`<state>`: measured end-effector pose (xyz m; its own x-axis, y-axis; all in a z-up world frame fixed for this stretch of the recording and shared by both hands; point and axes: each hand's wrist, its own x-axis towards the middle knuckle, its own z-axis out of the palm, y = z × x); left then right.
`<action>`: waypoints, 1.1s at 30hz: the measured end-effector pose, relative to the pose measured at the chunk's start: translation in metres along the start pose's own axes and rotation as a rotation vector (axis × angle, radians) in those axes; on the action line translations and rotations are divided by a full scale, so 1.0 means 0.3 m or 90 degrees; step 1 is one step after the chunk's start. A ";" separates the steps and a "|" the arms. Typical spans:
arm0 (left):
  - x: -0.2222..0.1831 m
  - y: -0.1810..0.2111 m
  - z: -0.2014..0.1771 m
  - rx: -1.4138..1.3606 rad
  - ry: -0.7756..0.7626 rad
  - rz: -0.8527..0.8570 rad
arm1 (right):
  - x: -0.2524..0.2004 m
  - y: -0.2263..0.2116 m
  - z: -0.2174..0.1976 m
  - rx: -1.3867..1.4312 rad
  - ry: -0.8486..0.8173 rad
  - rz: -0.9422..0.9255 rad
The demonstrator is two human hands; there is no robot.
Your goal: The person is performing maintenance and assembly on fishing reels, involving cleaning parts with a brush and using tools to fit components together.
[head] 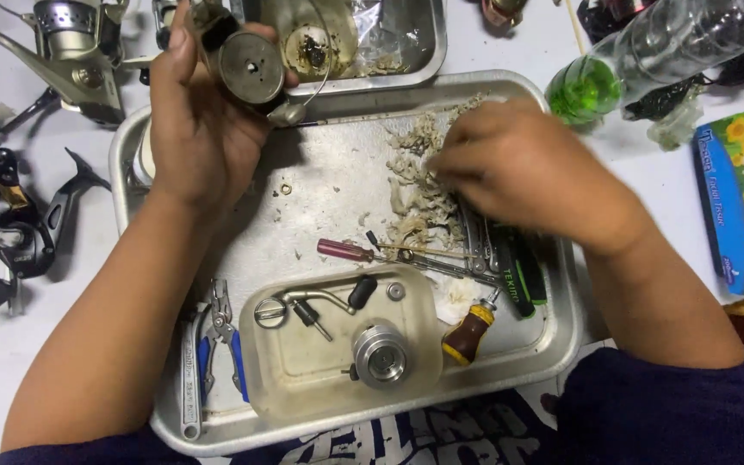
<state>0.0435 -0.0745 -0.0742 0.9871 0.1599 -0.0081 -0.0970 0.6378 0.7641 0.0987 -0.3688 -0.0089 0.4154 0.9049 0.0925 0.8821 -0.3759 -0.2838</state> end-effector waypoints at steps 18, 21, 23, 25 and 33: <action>0.001 -0.024 0.034 0.011 -0.027 -0.023 | 0.043 -0.003 0.016 0.166 0.099 0.059; -0.001 -0.037 0.039 -0.031 -0.034 -0.061 | 0.067 -0.054 -0.045 0.222 0.146 0.141; -0.002 -0.044 0.040 -0.050 -0.047 -0.067 | 0.095 -0.080 -0.079 0.281 0.162 0.186; -0.006 -0.044 0.050 -0.072 -0.036 -0.112 | 0.124 -0.087 -0.107 0.234 0.181 0.065; -0.018 -0.053 0.054 -0.075 -0.048 -0.131 | 0.152 -0.072 -0.112 0.390 0.240 0.055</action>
<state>0.0419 -0.0976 -0.0758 0.9939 -0.0363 -0.1037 0.0968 0.7358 0.6703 0.1061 -0.3260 0.0334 0.6234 0.7053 0.3375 0.6064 -0.1636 -0.7782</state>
